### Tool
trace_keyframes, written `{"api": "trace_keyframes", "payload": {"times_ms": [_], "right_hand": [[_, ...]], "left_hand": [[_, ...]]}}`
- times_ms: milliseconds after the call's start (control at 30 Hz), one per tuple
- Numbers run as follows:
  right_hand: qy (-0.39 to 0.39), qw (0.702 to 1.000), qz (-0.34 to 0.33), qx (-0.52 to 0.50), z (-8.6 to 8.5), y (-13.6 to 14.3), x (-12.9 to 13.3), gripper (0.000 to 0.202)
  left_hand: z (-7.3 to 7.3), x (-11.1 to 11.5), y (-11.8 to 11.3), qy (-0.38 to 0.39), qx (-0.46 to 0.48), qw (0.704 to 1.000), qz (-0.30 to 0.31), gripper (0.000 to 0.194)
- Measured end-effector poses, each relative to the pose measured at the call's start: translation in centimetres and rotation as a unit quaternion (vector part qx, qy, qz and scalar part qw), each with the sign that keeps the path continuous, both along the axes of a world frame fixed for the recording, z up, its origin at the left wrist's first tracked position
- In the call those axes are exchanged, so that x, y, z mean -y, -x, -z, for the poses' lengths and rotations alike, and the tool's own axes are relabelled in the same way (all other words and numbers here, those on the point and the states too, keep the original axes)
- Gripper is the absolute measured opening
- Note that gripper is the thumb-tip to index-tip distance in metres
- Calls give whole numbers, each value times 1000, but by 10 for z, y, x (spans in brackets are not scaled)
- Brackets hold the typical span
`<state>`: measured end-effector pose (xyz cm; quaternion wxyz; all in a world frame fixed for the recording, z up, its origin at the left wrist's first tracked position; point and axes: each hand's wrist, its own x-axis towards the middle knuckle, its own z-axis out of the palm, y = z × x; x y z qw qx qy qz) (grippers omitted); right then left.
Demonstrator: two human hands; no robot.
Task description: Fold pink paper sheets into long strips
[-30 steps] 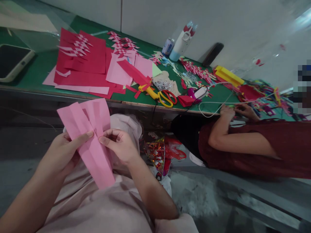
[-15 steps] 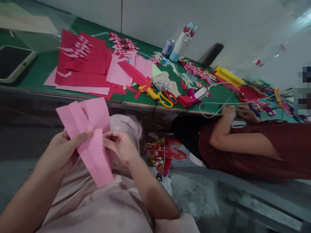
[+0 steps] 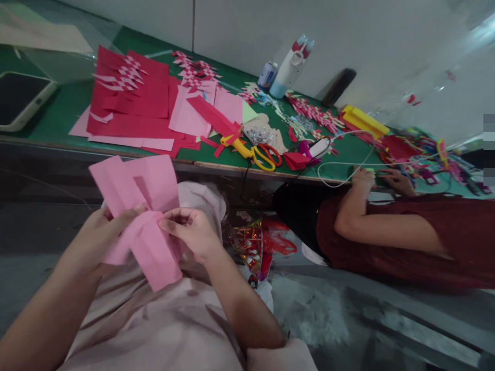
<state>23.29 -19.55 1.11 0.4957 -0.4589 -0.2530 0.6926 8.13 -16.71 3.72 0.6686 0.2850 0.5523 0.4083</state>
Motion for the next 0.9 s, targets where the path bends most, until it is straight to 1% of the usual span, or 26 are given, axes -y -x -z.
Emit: {"api": "trace_keyframes", "payload": {"times_ms": [100,133,200,300,433,533,667,800,900], "right_hand": [[-3,1000,28,10,2,1,-2,35],[-6,999,34,12,2,2,-3,35],[-10,999,39,16,1,2,-3,35],[-2,999,41,25,0,1,-3,36],[7,999,34,25,2,0,-2,39],[0,1000,17,21,3,1,-2,40],[-24,1000,2,16,-2,2,-1,34],[-18,1000,9,-6,-3,2,-1,32],[-5,1000,17,-6,-3,1,0,32]], "left_hand": [[5,4,1,-10,-24,997,74,47],[6,5,2,-12,-31,995,89,49],[9,7,3,-7,-37,994,99,50],[11,9,2,5,-25,996,86,47],[9,8,1,11,-13,998,62,42],[6,9,0,10,-3,999,53,39],[3,12,-1,20,21,998,54,39],[0,11,-3,36,32,998,39,37],[0,9,-4,42,28,998,39,35]]}}
